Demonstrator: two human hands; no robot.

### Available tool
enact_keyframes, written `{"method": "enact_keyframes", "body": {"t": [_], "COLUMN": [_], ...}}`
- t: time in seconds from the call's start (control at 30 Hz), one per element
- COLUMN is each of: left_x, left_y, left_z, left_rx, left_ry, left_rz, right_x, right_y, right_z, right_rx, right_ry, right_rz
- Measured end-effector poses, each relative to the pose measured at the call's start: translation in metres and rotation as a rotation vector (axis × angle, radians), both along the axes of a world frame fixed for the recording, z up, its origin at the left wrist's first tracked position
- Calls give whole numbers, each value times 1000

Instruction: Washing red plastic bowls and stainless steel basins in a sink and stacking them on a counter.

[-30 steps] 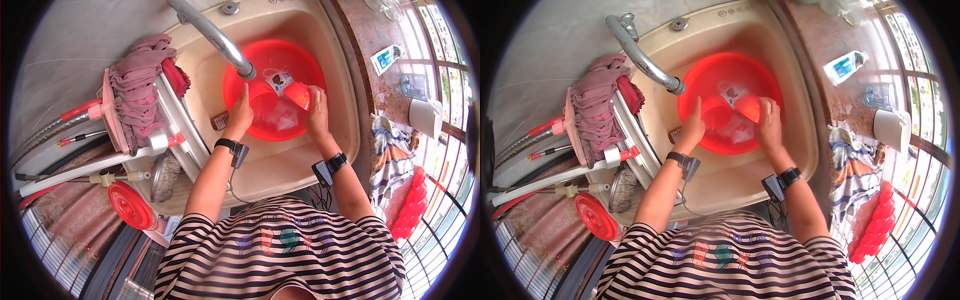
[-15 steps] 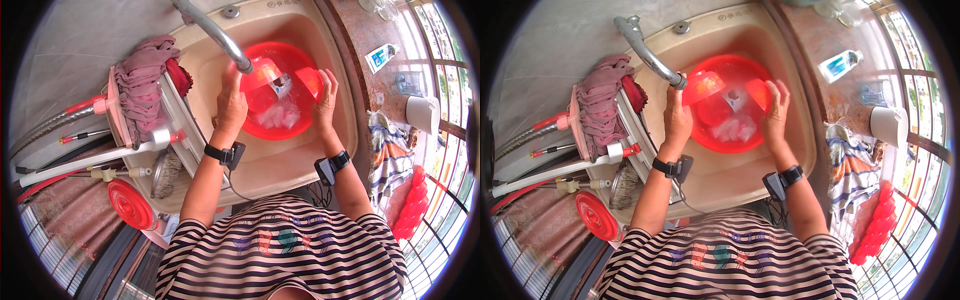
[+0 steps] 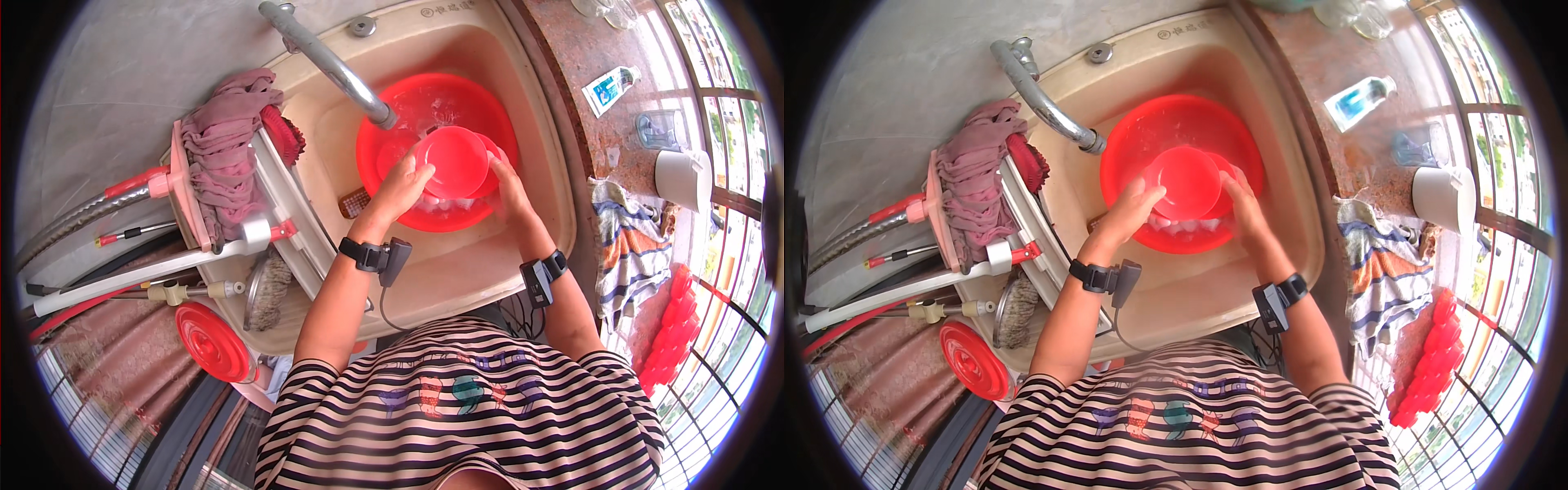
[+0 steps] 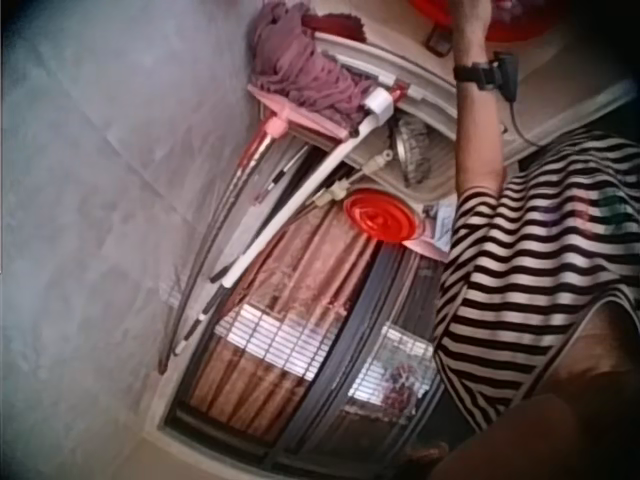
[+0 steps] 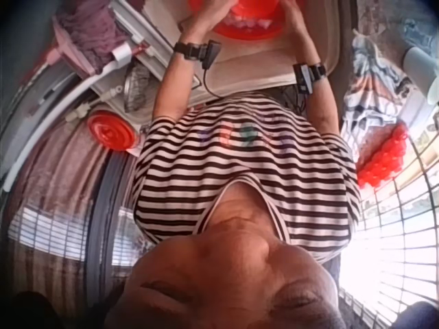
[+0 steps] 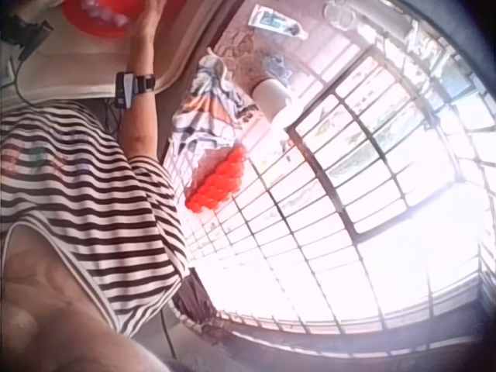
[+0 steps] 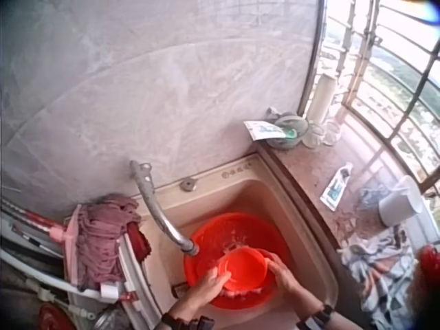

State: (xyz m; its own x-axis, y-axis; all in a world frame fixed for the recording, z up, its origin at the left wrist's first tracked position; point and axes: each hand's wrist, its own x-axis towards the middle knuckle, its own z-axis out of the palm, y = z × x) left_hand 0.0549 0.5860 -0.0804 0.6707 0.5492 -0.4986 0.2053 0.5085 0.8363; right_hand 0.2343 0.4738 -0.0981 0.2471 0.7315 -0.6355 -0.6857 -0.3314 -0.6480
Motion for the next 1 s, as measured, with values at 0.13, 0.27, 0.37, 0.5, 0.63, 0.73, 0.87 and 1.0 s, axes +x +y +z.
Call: {"method": "enact_keyframes", "body": {"t": [0.13,0.27,0.37,0.5,0.63,0.73,0.87,1.0], "left_x": [3,4,-6,4,9,10,6,-19], "left_y": [-1,-6,-14,-9,-3,-1,3,11], "left_z": [-6,-28,-65,-44,-34,-28,-18,-66], "left_rx": [35,25,192,-65,-90,-85,-214,931], "left_ry": [132,105,70,43,58,-38,-92,499], "left_rz": [-185,-201,-174,-137,-202,-197,-43,-35], "right_x": [1,-3,-7,9,12,13,19,26], "right_y": [-2,-1,0,-8,0,5,4,1], "right_z": [0,1,4,-5,11,21,20,19], "right_rx": [60,166,139,158,63,44,102,117], "right_ry": [88,154,91,42,-246,-199,-220,-309], "right_rz": [81,164,154,123,263,178,121,88]}}
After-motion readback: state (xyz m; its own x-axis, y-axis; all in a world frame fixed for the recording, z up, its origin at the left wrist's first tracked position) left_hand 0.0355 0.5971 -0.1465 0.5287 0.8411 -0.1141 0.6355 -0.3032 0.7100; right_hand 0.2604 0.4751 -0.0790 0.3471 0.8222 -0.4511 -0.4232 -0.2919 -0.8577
